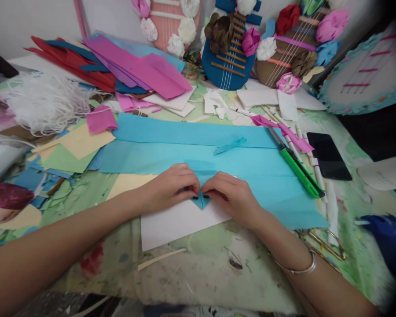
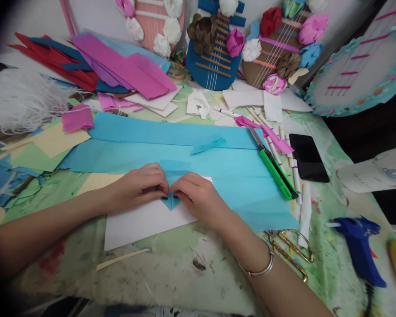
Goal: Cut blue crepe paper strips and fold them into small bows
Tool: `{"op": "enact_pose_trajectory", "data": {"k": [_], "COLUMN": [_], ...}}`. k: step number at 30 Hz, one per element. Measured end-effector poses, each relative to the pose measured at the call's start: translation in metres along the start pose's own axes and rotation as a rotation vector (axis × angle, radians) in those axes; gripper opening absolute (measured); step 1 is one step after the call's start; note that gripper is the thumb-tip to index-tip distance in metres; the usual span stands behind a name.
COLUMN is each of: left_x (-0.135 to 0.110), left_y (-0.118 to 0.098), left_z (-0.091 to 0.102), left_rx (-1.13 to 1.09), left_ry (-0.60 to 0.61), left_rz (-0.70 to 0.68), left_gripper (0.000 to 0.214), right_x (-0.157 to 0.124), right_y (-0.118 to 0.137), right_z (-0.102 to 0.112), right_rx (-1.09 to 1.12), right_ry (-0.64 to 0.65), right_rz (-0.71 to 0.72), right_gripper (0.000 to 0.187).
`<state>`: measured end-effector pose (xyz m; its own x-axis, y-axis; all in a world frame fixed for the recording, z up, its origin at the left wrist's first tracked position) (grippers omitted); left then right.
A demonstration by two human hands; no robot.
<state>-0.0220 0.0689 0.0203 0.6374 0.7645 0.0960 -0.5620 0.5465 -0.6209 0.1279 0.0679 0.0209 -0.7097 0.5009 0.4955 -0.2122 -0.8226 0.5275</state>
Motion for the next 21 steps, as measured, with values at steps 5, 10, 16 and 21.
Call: {"op": "enact_pose_trajectory", "data": {"k": [5, 10, 16, 21], "left_x": [0.000, -0.001, -0.005, -0.012], "left_y": [0.000, 0.001, -0.005, -0.016], "left_z": [0.000, -0.001, 0.003, 0.004], "left_rx": [0.004, 0.024, 0.080, 0.304], "left_ry": [0.007, -0.015, -0.119, -0.043], "left_rz": [0.022, -0.010, -0.153, -0.230], "left_gripper": [0.017, 0.018, 0.020, 0.025], "right_x": [0.000, 0.000, 0.001, 0.001], "right_y": [-0.001, -0.002, -0.003, -0.003], "right_z": [-0.001, -0.001, -0.001, 0.000], "right_rx": [0.005, 0.011, 0.018, 0.036], "right_ry": [0.015, 0.017, 0.013, 0.009], "right_rz": [-0.010, -0.029, -0.042, -0.039], "right_gripper": [0.016, 0.017, 0.015, 0.015]}}
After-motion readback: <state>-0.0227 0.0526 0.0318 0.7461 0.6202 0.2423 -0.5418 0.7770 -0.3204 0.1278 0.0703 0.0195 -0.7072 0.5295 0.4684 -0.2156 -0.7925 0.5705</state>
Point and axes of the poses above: each hand's wrist, its own x-axis towards the middle knuckle, its own z-axis out of the back of the hand, y = z × x, the point moved 5 cm from there along x, towards the middle knuckle, and after that the axes turned 8 degrees about z, right-handed, at the moved point
